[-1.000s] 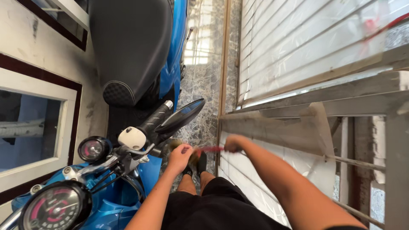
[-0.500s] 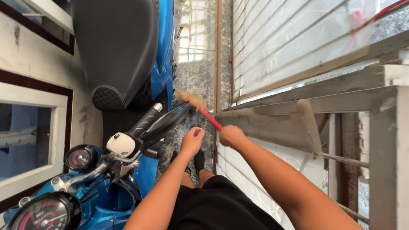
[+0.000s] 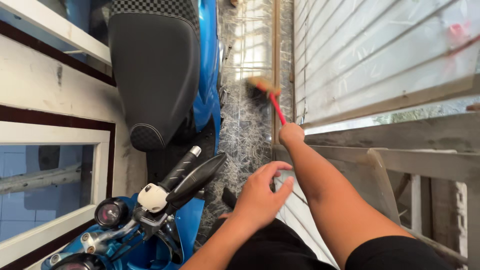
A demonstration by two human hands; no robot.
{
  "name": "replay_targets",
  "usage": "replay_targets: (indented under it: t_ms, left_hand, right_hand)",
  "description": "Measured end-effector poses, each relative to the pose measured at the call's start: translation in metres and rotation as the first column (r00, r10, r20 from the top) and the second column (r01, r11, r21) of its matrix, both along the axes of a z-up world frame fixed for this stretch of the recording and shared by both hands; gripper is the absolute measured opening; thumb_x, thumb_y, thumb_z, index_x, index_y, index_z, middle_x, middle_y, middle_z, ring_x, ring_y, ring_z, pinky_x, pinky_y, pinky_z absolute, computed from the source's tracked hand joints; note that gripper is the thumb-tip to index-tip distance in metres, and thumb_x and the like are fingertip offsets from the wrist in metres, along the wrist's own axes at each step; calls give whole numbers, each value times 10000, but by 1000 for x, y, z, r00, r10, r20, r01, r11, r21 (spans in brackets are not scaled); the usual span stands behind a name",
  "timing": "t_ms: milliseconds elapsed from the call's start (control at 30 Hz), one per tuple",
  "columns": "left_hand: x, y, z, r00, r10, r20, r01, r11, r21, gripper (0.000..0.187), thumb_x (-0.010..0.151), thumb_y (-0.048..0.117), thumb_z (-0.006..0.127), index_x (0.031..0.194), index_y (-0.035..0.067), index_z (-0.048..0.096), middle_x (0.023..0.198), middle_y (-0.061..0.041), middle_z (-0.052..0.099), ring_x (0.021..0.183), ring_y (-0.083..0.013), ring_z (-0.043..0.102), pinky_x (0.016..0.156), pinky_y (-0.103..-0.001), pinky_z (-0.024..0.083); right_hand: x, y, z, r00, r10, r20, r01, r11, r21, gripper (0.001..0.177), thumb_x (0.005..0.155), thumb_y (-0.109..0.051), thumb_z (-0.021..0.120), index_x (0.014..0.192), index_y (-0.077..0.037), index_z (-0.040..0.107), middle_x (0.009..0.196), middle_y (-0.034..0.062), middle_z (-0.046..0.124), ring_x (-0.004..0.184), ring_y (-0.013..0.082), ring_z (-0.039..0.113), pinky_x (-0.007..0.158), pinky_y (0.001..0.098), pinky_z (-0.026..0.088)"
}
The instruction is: The person cleans a narrow walkway and outdoor area by sweeping the floor with a broom, moving a stool and a small wooden pallet to reach the areas underneath them.
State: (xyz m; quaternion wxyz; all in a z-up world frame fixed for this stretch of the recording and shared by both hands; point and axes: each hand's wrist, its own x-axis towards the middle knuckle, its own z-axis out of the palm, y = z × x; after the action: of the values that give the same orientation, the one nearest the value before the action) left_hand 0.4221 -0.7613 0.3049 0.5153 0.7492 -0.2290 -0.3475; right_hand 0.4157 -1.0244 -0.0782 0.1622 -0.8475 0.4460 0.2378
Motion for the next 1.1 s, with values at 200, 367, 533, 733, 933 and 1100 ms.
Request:
replay_targets:
  t_ms: [200, 367, 533, 733, 933, 1100]
  left_hand:
    - [71, 5, 94, 988, 97, 121, -76, 983, -168, 316, 899, 277, 689, 1150, 85, 705, 1059, -113, 756, 967, -240, 740, 841, -358, 585]
    - [162, -14, 92, 983, 75, 165, -63, 995, -76, 318, 889, 317, 673, 1116, 97, 710, 1041, -72, 785, 944, -187, 760, 801, -332, 602]
    - [236, -25, 59, 979, 96, 179, -102, 994, 25, 311, 912, 311, 672, 1124, 87, 715, 1062, -68, 779, 1010, -173, 752, 858, -323, 580]
    - [280, -15, -6, 981, 173, 88, -187, 963, 192, 320, 925, 292, 646, 1167, 93, 713, 1065, -51, 791, 1004, -164, 753, 878, -316, 565]
    - [303, -18, -61, 959, 284, -14, -253, 876, 410, 309, 905, 271, 678, 1148, 89, 736, 1060, -74, 791, 1002, -188, 746, 904, -323, 557]
    - [323, -40, -61, 964, 264, -35, -226, 881, 415, 315, 919, 277, 660, 1167, 94, 723, 1095, -66, 781, 1044, -168, 723, 917, -318, 536]
  right_hand:
    - [18, 21, -14, 945, -282, 167, 217, 921, 324, 389, 974, -299, 608, 1108, 43, 737, 1033, 238, 725, 982, 328, 705, 790, 482, 559]
    - [29, 76, 24, 261, -962, -77, 466, 55, 883, 132, 986, -112, 495, 1016, -45, 604, 632, 42, 486, 498, 154, 458, 421, 314, 414]
    - [55, 111, 30, -40, -941, -337, 466, -316, 826, 103, 957, -13, 421, 910, -70, 492, 619, 39, 479, 433, 130, 445, 364, 280, 400]
    - [134, 15, -39, 45, -919, -392, 578, -296, 761, 149, 971, -88, 414, 835, -115, 471, 563, -15, 423, 397, 111, 436, 363, 293, 401]
    - [177, -95, -38, 305, -928, -213, 404, -77, 912, 234, 977, -291, 597, 836, -104, 585, 544, -48, 435, 383, 57, 364, 340, 236, 325]
    - [193, 13, 21, 38, -985, -170, 456, -135, 879, 117, 928, -154, 560, 879, -55, 519, 549, 81, 465, 394, 210, 456, 343, 375, 394]
